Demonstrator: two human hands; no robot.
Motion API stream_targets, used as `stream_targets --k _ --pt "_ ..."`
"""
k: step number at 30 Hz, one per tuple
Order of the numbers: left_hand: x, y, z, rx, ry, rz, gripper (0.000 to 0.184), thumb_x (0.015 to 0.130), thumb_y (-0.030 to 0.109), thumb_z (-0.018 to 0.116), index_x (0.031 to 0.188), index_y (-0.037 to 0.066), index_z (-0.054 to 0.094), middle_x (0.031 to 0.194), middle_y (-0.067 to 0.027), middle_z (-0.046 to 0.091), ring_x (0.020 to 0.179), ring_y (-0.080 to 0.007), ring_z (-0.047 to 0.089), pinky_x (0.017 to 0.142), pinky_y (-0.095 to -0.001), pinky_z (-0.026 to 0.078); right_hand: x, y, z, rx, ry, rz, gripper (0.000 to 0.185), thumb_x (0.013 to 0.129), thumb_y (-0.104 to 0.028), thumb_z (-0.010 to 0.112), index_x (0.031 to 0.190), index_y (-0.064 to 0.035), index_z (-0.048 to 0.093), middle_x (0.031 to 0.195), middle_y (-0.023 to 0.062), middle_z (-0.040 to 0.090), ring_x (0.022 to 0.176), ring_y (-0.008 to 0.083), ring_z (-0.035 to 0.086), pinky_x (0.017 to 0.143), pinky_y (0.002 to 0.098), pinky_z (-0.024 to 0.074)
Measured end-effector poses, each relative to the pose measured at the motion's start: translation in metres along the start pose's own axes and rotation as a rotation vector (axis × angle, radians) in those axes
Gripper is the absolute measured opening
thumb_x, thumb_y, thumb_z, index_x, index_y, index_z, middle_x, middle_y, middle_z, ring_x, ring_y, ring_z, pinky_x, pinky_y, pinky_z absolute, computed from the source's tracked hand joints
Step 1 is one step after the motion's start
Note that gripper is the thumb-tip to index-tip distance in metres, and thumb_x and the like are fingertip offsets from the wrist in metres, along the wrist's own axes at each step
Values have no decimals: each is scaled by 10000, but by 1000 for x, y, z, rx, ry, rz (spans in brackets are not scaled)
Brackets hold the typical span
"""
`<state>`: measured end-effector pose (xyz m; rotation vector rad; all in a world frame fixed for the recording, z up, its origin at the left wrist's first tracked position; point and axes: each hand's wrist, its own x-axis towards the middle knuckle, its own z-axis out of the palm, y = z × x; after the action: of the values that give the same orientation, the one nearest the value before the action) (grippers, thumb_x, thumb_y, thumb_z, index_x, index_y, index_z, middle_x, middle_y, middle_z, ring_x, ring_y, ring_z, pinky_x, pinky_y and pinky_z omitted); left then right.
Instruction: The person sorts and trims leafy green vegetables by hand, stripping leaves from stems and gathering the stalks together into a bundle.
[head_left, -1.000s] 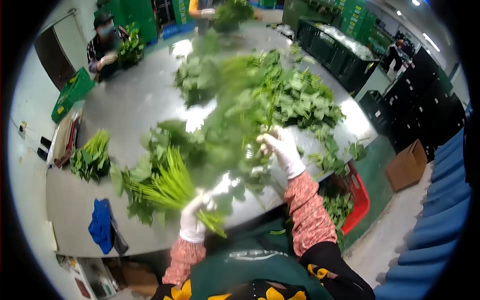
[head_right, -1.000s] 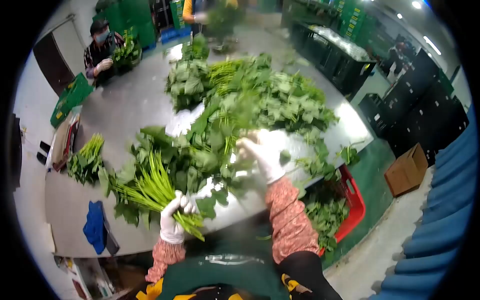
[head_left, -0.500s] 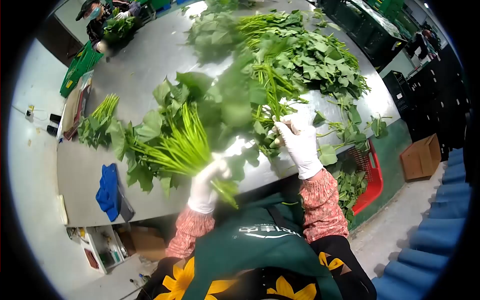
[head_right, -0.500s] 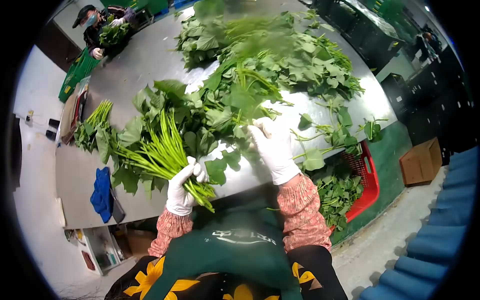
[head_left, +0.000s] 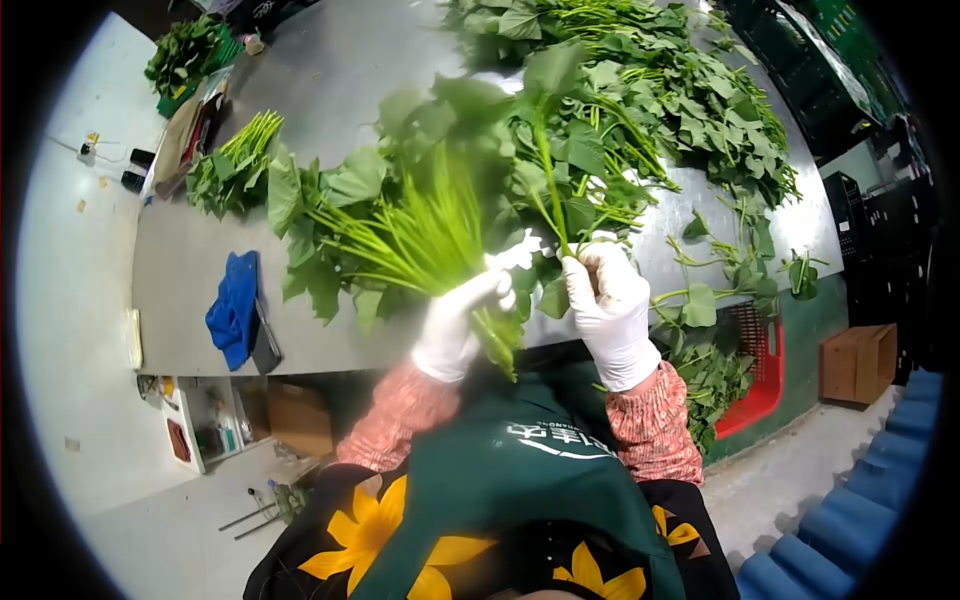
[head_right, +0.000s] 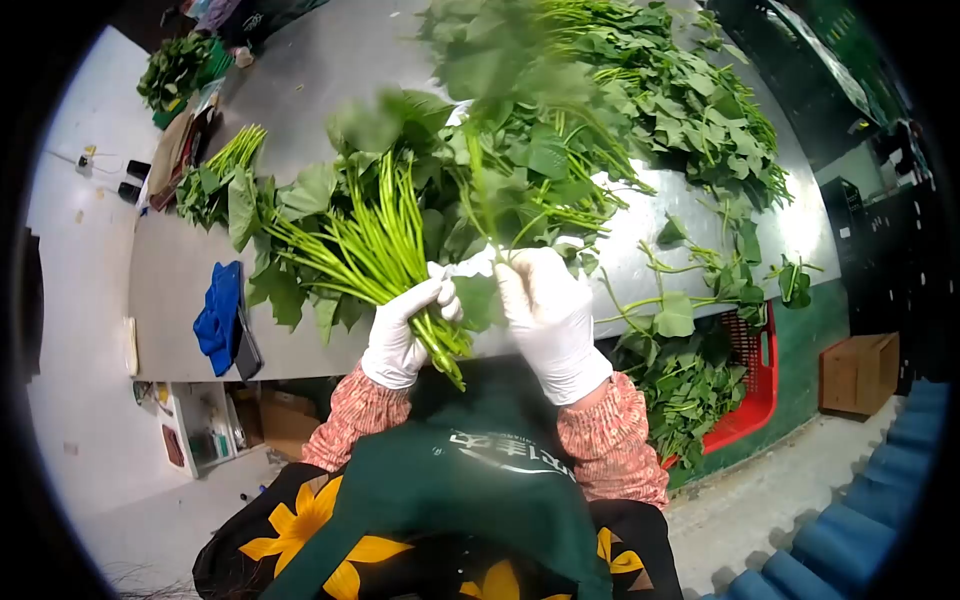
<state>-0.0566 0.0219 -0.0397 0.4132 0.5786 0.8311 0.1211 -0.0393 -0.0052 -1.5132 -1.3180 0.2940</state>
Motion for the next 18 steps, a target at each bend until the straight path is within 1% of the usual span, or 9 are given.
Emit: stream_targets --k 3,4,6,9,13,15,16,17,18 --pt "-1 0 8 -79 1 -1 171 930 17 593 1095 -17 566 846 -96 595 745 -188 569 679 -322 500 -8 2 10 -133 -80 -220 56 876 -9 676 893 -11 623 755 100 630 639 221 610 591 312 489" --pt "-1 -1 0 -52 -95 20 190 930 24 605 1112 -20 571 871 -88 616 771 -188 593 685 -312 517 -10 -2 9 -330 -225 -217 53 874 -39 669 914 -21 639 778 124 636 676 289 627 627 352 507" --pt "-8 0 12 16 42 -8 192 922 63 639 1093 -18 605 905 -79 646 789 -175 621 695 -276 510 -13 -1 12 24 -349 -163 139 853 -48 676 991 -35 668 844 117 647 697 284 643 650 355 516" --pt "-7 -3 10 135 84 8 223 906 86 671 1113 7 645 951 -62 670 868 -164 638 740 -274 512 -12 -2 11 -276 -432 -417 236 779 -54 688 1014 -47 679 843 112 656 711 240 653 602 325 525" --pt "-11 9 25 108 220 -82 210 906 103 667 1100 28 639 921 -48 658 795 -151 614 690 -258 496 -18 -1 2 -111 -177 -426 214 803 -8 688 1012 -38 660 851 116 665 712 261 650 614 329 530" --pt "3 7 10 189 282 63 220 894 120 681 1084 22 628 870 -52 641 705 -145 593 629 -239 476 -28 7 -15 105 148 -164 123 927 -83 646 1039 -33 642 862 86 672 724 191 637 645 305 519" --pt "6 13 4 -16 189 22 153 890 48 653 1024 19 586 774 -57 585 643 -146 534 621 -260 458 -34 12 -29 73 354 66 222 995 -235 589 1023 -20 634 870 63 670 726 150 601 638 279 497" --pt "7 18 3 -15 156 37 146 886 31 632 1017 8 572 745 -49 555 621 -145 515 600 -263 444 -26 21 -46 1022 370 387 407 1022 -388 513 1109 -1 605 910 66 662 689 118 554 611 250 475" --pt "7 18 0 -6 124 43 158 881 37 637 1019 2 569 743 -51 549 617 -145 511 593 -263 438 -16 24 -56 914 480 482 545 1020 -458 473 1263 24 537 1052 116 668 653 96 519 591 230 464"
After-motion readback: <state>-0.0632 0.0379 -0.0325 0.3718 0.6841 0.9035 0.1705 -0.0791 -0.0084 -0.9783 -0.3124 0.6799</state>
